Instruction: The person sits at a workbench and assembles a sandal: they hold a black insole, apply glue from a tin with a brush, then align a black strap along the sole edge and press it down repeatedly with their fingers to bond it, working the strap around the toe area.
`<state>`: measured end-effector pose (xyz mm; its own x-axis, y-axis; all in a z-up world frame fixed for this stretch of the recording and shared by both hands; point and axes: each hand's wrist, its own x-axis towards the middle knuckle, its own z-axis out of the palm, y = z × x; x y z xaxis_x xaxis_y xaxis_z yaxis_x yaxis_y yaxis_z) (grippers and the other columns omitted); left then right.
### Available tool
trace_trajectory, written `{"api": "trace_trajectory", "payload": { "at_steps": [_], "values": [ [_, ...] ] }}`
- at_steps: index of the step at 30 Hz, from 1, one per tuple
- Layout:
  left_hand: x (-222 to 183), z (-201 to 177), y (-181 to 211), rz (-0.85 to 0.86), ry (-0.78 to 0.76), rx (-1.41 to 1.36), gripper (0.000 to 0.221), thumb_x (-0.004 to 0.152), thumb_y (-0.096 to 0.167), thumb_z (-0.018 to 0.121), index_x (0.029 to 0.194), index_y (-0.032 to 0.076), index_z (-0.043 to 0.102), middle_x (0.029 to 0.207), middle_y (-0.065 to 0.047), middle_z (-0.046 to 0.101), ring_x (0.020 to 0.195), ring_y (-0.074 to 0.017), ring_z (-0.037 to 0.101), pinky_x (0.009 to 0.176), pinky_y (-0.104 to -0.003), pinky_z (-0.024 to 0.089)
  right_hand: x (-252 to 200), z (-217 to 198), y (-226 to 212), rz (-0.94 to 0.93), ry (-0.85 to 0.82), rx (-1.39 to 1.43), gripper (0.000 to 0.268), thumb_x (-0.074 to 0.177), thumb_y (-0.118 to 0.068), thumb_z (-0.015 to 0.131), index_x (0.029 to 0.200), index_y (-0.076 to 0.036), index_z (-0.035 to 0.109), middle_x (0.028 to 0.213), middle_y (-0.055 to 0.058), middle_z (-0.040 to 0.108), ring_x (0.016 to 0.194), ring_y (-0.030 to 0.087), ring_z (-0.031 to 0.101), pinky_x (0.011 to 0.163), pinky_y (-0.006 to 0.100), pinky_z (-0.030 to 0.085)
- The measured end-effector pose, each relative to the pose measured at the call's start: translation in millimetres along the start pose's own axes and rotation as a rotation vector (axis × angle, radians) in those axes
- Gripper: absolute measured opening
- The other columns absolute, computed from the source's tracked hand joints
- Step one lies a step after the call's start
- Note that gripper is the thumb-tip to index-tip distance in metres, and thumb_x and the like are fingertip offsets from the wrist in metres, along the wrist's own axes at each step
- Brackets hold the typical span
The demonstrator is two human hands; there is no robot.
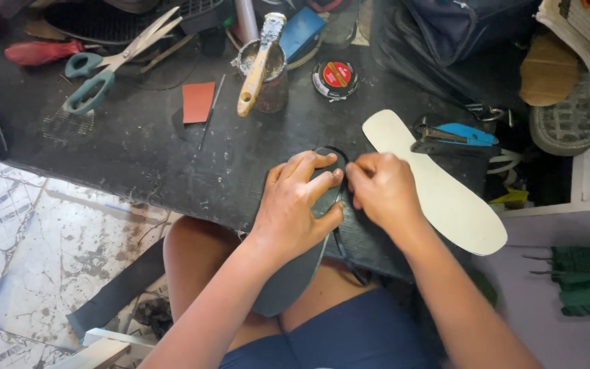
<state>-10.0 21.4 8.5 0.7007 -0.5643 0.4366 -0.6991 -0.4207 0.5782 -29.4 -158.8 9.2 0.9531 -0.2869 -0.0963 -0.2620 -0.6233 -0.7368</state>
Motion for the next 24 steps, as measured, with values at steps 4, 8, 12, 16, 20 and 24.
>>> {"api": "trace_trajectory", "payload": {
  "at_steps": [4,8,12,16,20,24],
  "values": [
    [0,-2,0,-0.005,-0.008,-0.023,0.04,0.076,0.021,0.077,0.113,0.006,0.072,0.132,-0.01,0.063,0.132,-0.0288,0.055,0.106,-0.049,0.042,-14,5,-4,0.057,0.013,0.037,0.032,0.09,-0.02,0.061,0.067,0.0,0.071,0.05,0.01,0.066,0.044,0.018,0.067,0.05,0.033,0.051],
    [-1,-1,0,0.0,0.007,-0.024,0.041,0.074,0.022,0.079,0.112,0.007,0.072,0.129,-0.009,0.064,0.131,-0.0279,0.056,0.106,-0.049,0.042,-18,7,1,0.09,-0.024,0.053,0.034,0.09,-0.019,0.06,0.063,-0.001,0.07,0.049,0.009,0.066,0.043,0.016,0.065,0.049,0.033,0.05],
    [-3,1,-1,0.002,0.011,-0.017,0.041,0.073,0.023,0.079,0.11,0.008,0.072,0.128,-0.008,0.064,0.131,-0.0277,0.056,0.106,-0.049,0.042,-13,4,17,0.063,-0.143,0.116,0.033,0.089,-0.019,0.062,0.062,0.0,0.071,0.048,0.008,0.066,0.042,0.013,0.061,0.044,0.029,0.047],
    [-5,3,-2,0.027,0.014,0.006,0.041,0.075,0.024,0.079,0.112,0.008,0.072,0.13,-0.008,0.063,0.132,-0.028,0.054,0.105,-0.049,0.041,-11,-10,17,0.243,-0.342,0.382,0.032,0.092,-0.02,0.064,0.07,0.002,0.067,0.05,0.01,0.061,0.036,0.015,0.045,0.035,0.03,0.03],
    [-7,6,-3,0.023,0.023,0.04,0.04,0.076,0.024,0.078,0.112,0.009,0.072,0.131,-0.007,0.063,0.133,-0.027,0.054,0.106,-0.048,0.042,-36,-9,12,0.14,-0.066,0.444,0.03,0.097,-0.023,0.061,0.079,0.0,0.068,0.058,0.009,0.066,0.04,0.012,0.056,0.035,0.027,0.039],
    [-7,6,-2,0.031,0.033,0.052,0.039,0.076,0.024,0.078,0.111,0.008,0.072,0.131,-0.008,0.063,0.132,-0.0274,0.054,0.106,-0.048,0.041,-89,11,-2,-0.035,0.259,0.188,0.015,0.094,-0.015,0.063,0.088,-0.002,0.069,0.069,0.006,0.073,0.056,0.012,0.069,0.053,0.03,0.054]
  ]
}}
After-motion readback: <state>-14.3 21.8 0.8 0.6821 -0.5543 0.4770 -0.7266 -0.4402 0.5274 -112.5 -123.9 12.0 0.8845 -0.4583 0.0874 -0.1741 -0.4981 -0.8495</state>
